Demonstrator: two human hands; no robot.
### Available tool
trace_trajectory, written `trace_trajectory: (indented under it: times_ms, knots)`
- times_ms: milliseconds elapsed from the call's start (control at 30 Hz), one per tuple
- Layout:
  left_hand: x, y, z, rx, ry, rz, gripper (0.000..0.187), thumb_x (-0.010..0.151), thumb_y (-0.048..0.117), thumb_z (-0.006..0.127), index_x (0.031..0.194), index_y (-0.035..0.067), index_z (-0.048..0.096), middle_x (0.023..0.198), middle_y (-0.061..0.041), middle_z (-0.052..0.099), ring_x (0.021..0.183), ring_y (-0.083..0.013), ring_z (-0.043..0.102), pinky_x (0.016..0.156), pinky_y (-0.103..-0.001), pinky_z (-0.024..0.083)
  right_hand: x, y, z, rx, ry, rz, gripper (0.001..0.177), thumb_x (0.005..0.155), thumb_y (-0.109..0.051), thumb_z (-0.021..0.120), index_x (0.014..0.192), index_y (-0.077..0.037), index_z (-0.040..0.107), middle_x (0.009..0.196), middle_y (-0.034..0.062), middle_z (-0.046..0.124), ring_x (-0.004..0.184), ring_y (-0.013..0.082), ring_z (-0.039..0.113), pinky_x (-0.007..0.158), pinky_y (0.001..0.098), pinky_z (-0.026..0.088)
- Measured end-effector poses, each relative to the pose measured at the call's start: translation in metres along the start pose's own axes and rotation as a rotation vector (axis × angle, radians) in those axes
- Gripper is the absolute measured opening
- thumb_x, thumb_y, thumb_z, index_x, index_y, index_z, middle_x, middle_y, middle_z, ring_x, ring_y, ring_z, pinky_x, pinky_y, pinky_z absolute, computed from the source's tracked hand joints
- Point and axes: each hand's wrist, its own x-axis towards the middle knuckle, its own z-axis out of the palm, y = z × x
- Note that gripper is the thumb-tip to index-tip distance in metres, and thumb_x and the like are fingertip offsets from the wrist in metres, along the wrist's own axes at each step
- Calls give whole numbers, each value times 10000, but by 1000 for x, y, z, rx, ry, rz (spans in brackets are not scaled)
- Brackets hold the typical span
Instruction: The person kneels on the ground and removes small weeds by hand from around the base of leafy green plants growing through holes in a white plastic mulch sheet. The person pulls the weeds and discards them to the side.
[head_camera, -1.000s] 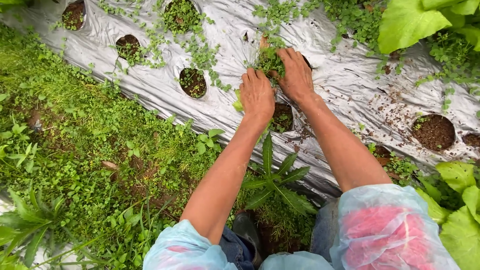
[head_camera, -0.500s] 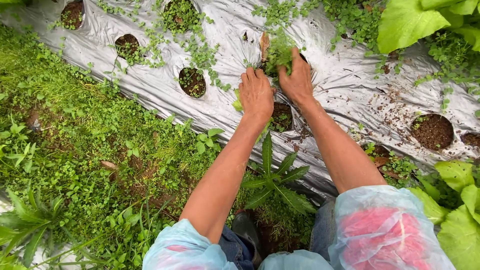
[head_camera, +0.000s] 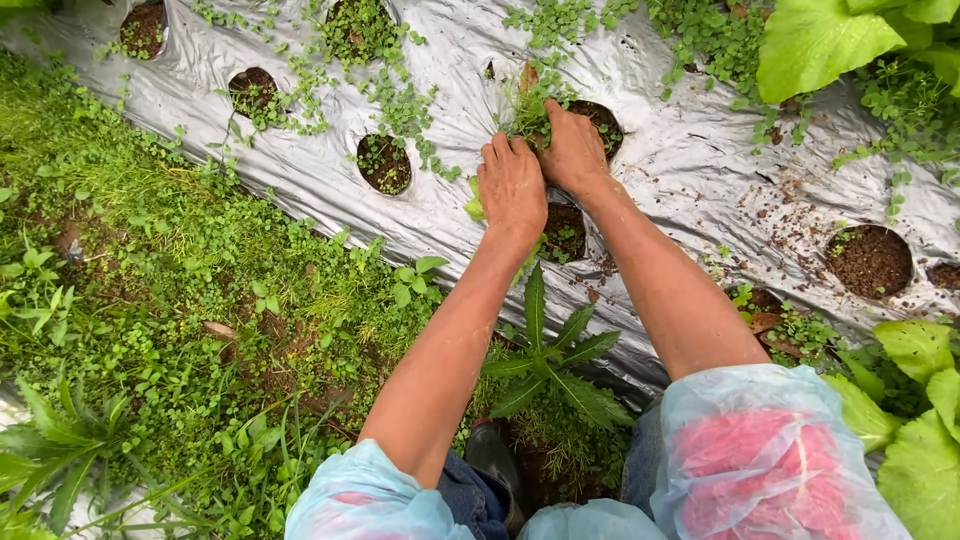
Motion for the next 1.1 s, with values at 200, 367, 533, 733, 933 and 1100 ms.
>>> trace_trajectory:
  times_ms: [200, 367, 533, 733, 933, 1100]
  knots:
    - [-2, 0, -9, -42, -17, 12, 590, 769, 213, 865, 1232, 2, 567, 1263, -160, 514, 1152, -352, 502, 909, -468, 506, 0, 19, 13, 313, 94, 178, 669, 996, -118, 632, 1549, 34, 288, 1541, 278, 412, 1432, 433, 386, 1183, 532, 343]
    - [-2, -1, -6, -49, 14, 23, 495, 763, 96, 810, 1186, -4, 573, 1160, -153, 512, 1073, -349, 498, 844, -458, 498, -10, 20, 10, 474, 147, 220, 680, 998, -131, 633, 1560, -15, 267, 1583, 245, 355, 1456, 406, 355, 1198, 509, 332]
    - [-1, -2, -7, -60, 27, 28, 419, 759, 8, 731, 1148, 9, 574, 1144, -150, 503, 1058, -354, 487, 822, -462, 490, -13, 29, 11, 599, 314, -14, 398, 982, -90, 614, 1364, 2, 545, 1398, 189, 607, 1328, 370, 531, 1133, 518, 426]
    - [2, -4, 10, -32, -1, 48, 513, 867, 207, 803, 1254, 22, 522, 1218, -159, 445, 1064, -355, 446, 871, -496, 488, -9, 72, -13, 846, 575, 428, 809, 960, -316, 651, 1572, -36, 202, 1663, 215, 224, 1521, 358, 297, 1224, 554, 291]
    - [-2, -1, -4, -50, -1, 45, 452, 813, 110, 788, 1184, -12, 563, 1140, -159, 494, 1027, -334, 474, 816, -442, 479, -30, 43, -46, 752, 530, 212, 185, 1002, -116, 540, 1147, -80, 651, 922, 24, 672, 532, 50, 461, 407, 219, 428]
    - [-3, 0, -9, -49, -24, 24, 583, 807, 270, 864, 1216, -16, 563, 1184, -158, 517, 1078, -330, 494, 880, -445, 498, -47, 26, -44, -316, 85, 33, 367, 939, -166, 746, 1202, -65, 511, 1230, 226, 538, 746, 262, 603, 546, 332, 568]
